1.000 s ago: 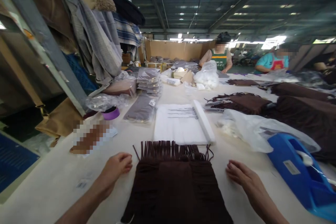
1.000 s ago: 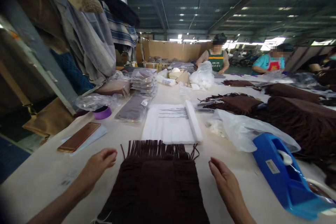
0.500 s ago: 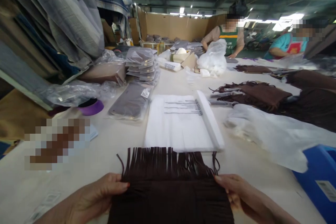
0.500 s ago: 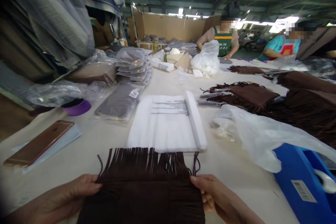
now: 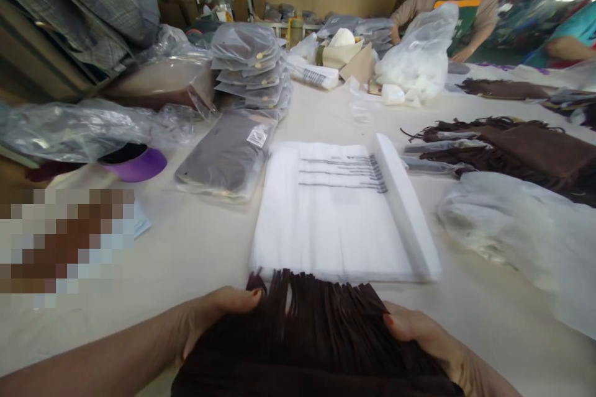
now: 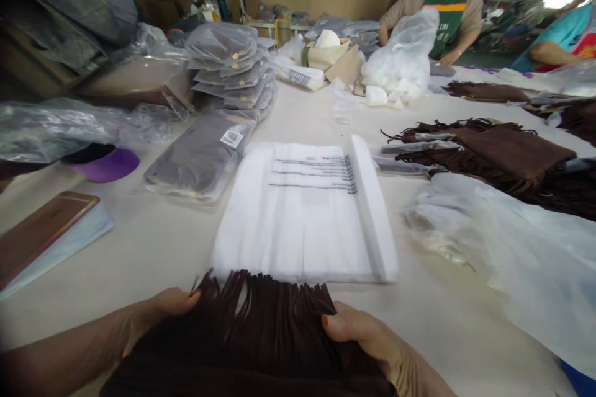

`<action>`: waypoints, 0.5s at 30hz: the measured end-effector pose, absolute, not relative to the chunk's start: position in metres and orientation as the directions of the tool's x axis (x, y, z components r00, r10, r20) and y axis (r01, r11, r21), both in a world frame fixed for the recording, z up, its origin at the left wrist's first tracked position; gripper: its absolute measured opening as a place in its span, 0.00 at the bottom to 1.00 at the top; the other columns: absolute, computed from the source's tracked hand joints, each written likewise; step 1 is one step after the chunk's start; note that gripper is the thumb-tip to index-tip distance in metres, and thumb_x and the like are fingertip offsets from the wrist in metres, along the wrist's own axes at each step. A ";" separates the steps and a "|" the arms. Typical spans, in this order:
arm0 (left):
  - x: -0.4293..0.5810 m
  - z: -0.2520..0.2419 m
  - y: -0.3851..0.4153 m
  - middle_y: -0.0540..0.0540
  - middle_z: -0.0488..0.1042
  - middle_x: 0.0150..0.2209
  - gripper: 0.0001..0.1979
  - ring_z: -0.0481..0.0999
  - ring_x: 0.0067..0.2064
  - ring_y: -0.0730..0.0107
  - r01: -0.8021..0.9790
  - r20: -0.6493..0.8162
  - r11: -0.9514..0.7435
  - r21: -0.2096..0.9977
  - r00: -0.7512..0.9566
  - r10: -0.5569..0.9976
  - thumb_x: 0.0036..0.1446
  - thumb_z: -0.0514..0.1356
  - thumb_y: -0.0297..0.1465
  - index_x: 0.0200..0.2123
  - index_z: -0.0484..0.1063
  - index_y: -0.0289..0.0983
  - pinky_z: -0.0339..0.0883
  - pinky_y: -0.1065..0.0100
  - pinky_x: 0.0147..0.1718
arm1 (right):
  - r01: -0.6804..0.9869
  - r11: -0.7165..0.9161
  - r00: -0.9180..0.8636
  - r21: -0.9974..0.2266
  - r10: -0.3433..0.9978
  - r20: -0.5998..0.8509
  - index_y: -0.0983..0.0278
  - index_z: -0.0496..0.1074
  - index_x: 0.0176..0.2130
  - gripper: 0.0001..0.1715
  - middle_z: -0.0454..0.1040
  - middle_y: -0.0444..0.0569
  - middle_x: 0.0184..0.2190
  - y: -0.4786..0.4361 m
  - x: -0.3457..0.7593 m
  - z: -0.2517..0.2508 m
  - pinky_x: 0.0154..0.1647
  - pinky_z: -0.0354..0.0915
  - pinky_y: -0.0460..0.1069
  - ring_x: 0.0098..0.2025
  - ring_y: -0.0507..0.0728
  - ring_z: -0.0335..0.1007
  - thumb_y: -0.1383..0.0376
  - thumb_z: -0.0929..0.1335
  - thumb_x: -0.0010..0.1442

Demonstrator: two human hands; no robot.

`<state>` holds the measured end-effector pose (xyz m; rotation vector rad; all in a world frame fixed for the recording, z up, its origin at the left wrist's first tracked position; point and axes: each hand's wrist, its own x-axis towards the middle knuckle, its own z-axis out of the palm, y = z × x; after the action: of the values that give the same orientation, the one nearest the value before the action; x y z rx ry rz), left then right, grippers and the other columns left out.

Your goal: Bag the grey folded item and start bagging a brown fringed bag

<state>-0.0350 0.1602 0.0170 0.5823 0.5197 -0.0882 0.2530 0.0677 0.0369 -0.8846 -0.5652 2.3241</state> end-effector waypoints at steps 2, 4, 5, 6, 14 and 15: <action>-0.027 0.019 0.166 0.47 0.75 0.41 0.21 0.72 0.48 0.53 0.206 -0.489 0.835 0.510 0.868 0.085 0.49 0.60 0.42 0.42 0.71 0.34 0.66 0.55 0.46 | -0.334 -0.743 -0.658 -0.580 0.624 -0.421 0.69 0.68 0.50 0.32 0.75 0.56 0.42 0.073 0.254 0.042 0.56 0.58 0.54 0.51 0.61 0.68 0.55 0.68 0.48; -0.017 0.032 0.171 0.44 0.75 0.42 0.27 0.72 0.48 0.51 0.208 -0.469 0.833 0.513 0.881 0.069 0.42 0.65 0.40 0.45 0.70 0.32 0.67 0.55 0.46 | -0.283 -0.724 -0.693 -0.629 0.608 -0.389 0.69 0.67 0.51 0.32 0.75 0.54 0.42 0.077 0.255 0.055 0.55 0.59 0.53 0.50 0.61 0.69 0.58 0.69 0.48; -0.011 0.042 0.172 0.42 0.74 0.44 0.31 0.72 0.48 0.50 0.228 -0.442 0.819 0.526 0.896 0.035 0.40 0.67 0.38 0.48 0.68 0.32 0.66 0.56 0.48 | -0.239 -0.702 -0.708 -0.671 0.599 -0.374 0.68 0.67 0.52 0.32 0.75 0.53 0.42 0.078 0.255 0.064 0.54 0.60 0.53 0.50 0.60 0.69 0.60 0.70 0.48; -0.007 0.055 0.173 0.42 0.73 0.45 0.34 0.70 0.50 0.49 0.258 -0.407 0.787 0.560 0.913 -0.009 0.40 0.68 0.37 0.51 0.66 0.32 0.64 0.56 0.50 | -0.173 -0.664 -0.722 -0.728 0.588 -0.365 0.67 0.67 0.52 0.31 0.75 0.52 0.43 0.078 0.255 0.074 0.53 0.61 0.52 0.50 0.60 0.69 0.61 0.70 0.50; -0.020 0.089 0.109 0.42 0.56 0.61 0.31 0.54 0.62 0.60 0.106 -0.069 -0.452 0.886 0.993 0.097 0.58 0.53 0.24 0.63 0.46 0.39 0.43 0.56 0.62 | 0.436 0.602 -0.688 -0.669 0.702 0.183 0.59 0.53 0.62 0.29 0.66 0.49 0.55 0.018 0.233 0.060 0.62 0.50 0.51 0.59 0.54 0.57 0.66 0.61 0.63; -0.025 0.079 0.096 0.41 0.58 0.60 0.30 0.53 0.62 0.61 0.058 0.015 -0.584 0.809 0.993 0.120 0.59 0.51 0.22 0.63 0.46 0.38 0.43 0.55 0.62 | 0.477 0.708 -0.688 -0.521 0.670 0.281 0.62 0.53 0.62 0.28 0.65 0.50 0.56 0.007 0.230 0.047 0.63 0.46 0.52 0.61 0.54 0.53 0.65 0.60 0.64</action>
<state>-0.0254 0.0965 0.0791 2.1961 0.1235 0.0841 0.2297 0.0068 0.0472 -0.8805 -2.4595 0.5731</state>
